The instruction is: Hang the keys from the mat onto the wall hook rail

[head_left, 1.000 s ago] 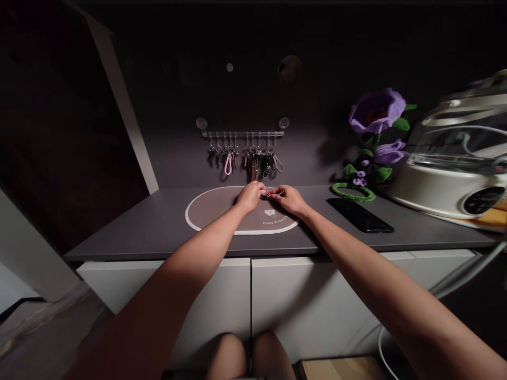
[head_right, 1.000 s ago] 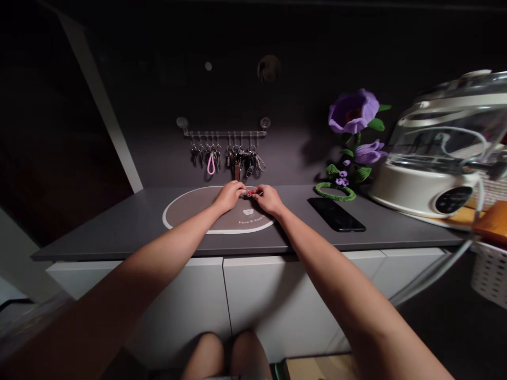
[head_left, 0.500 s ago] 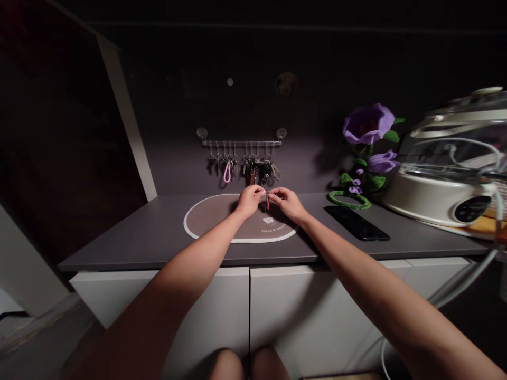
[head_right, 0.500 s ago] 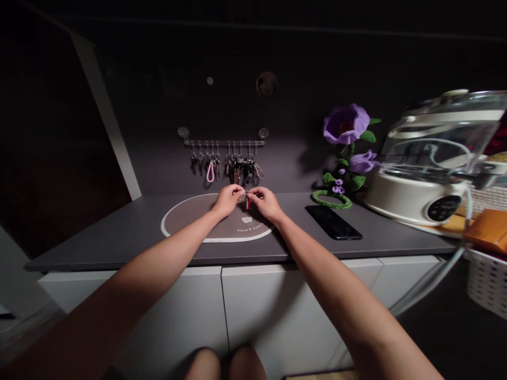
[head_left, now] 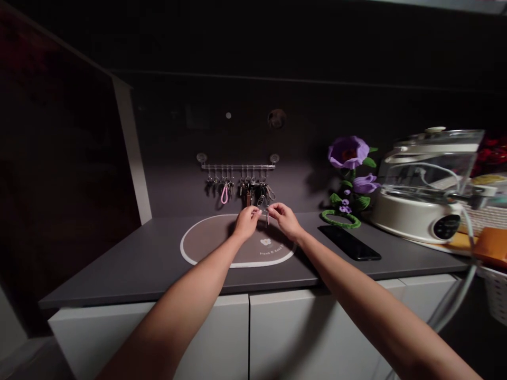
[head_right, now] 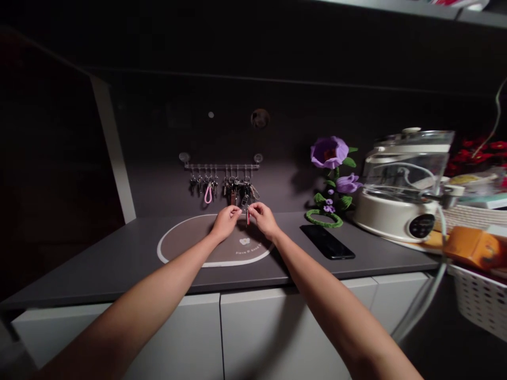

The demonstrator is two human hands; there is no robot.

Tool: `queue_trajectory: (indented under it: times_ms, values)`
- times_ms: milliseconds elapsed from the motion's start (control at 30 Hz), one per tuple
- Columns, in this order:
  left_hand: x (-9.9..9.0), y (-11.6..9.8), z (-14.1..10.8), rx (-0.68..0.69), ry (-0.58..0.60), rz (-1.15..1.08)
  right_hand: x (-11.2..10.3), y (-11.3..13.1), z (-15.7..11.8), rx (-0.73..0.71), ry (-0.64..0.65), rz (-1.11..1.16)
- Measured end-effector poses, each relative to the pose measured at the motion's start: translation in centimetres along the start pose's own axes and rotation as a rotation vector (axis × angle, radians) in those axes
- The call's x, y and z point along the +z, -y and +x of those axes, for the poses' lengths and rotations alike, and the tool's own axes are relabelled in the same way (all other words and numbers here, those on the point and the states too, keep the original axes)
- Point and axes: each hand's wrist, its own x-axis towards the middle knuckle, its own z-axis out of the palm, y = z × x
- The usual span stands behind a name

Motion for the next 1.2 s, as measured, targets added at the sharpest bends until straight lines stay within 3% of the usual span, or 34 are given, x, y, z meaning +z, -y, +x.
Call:
queue_trajectory:
  times_ms: [267,600,933,1200]
  values:
    - [-0.1,1.4,0.3,-0.054,-0.03,0.24,-0.6,1.9,4.2,0.119,-0.103,0.229]
    - [0.6,1.7,0.5,-0.095,-0.017,0.24,-1.0,2.9,10.5,0.205,-0.227,0.239]
    - [0.8,1.8,0.7,-0.115,-0.002,0.228,0.0,3.7,11.7,0.294,-0.222,0.28]
    - [0.8,1.7,0.7,-0.128,-0.001,0.215,-0.2,2.8,11.5,0.324,-0.219,0.309]
